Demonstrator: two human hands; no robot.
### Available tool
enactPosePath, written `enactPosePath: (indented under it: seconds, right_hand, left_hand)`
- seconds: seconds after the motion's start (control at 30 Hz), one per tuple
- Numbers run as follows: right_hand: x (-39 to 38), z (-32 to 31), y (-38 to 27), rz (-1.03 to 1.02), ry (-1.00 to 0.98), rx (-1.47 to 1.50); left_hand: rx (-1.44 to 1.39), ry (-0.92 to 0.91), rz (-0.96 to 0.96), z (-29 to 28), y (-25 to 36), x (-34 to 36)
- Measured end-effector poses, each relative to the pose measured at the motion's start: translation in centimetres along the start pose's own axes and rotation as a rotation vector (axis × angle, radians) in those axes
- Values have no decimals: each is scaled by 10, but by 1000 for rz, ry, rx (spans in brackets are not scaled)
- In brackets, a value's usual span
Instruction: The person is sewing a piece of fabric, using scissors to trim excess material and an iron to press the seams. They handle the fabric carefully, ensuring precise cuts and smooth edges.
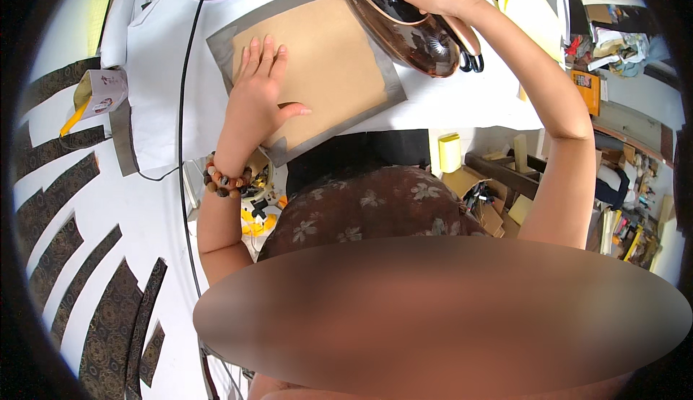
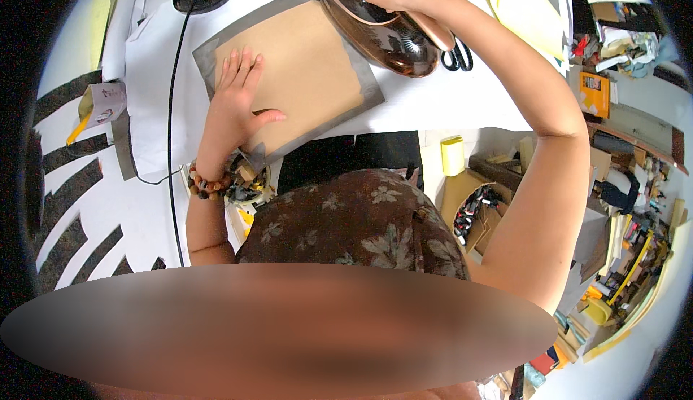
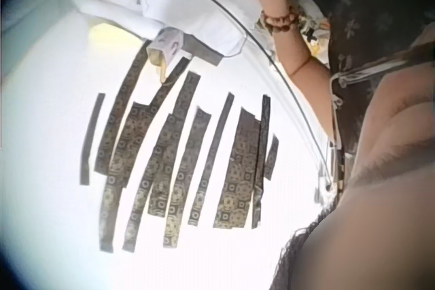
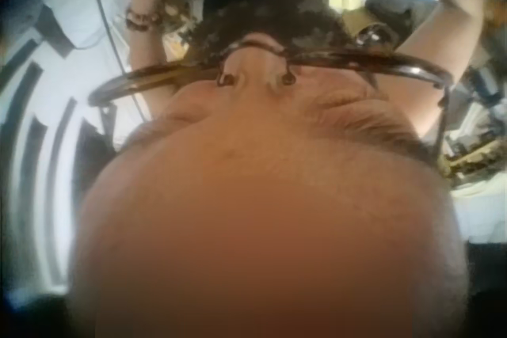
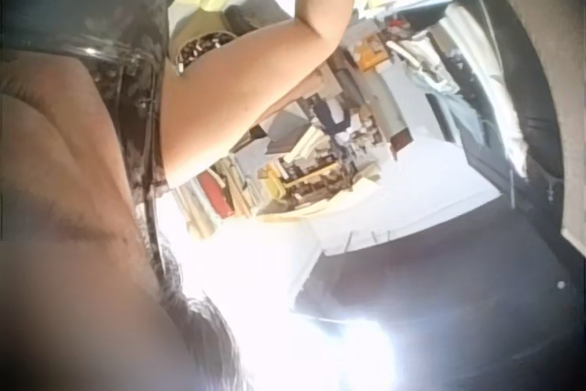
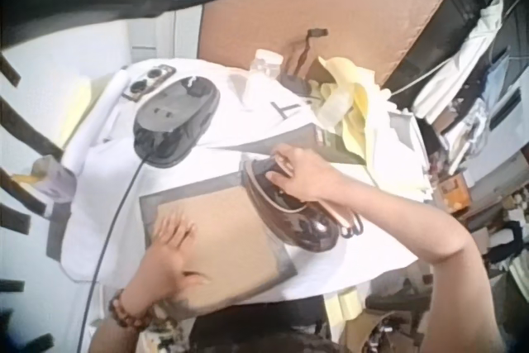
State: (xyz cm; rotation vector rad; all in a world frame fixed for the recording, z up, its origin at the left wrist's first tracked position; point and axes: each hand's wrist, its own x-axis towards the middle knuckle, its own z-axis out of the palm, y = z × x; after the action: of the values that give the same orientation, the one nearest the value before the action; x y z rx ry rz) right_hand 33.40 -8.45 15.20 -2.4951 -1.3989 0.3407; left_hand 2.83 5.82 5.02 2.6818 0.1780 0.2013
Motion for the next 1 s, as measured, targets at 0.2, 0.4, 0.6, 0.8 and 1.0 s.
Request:
enactPosePath:
  seconds: [0.2, 0.4, 0.6, 0.8, 1.0]
  right_hand:
    - [4, -19, -17, -105, -155, 32]
    - [15, -25, -17, -163, -273, -6]
    - [7, 9, 3, -463, -327, 176]
    - [-91, -28, -28, -440, -353, 209]
    - [-185, -27, -9, -82, -19, 387]
  left_hand:
    - [-20, -26, -17, -2, 1, -1]
    - [-44, -14, -46, -1, 1, -6]
    - [-164, -147, -156, -27, -11, 22]
    - [49, 51, -162, 7, -66, 98]
    - [113, -333, -310, 6, -74, 156]
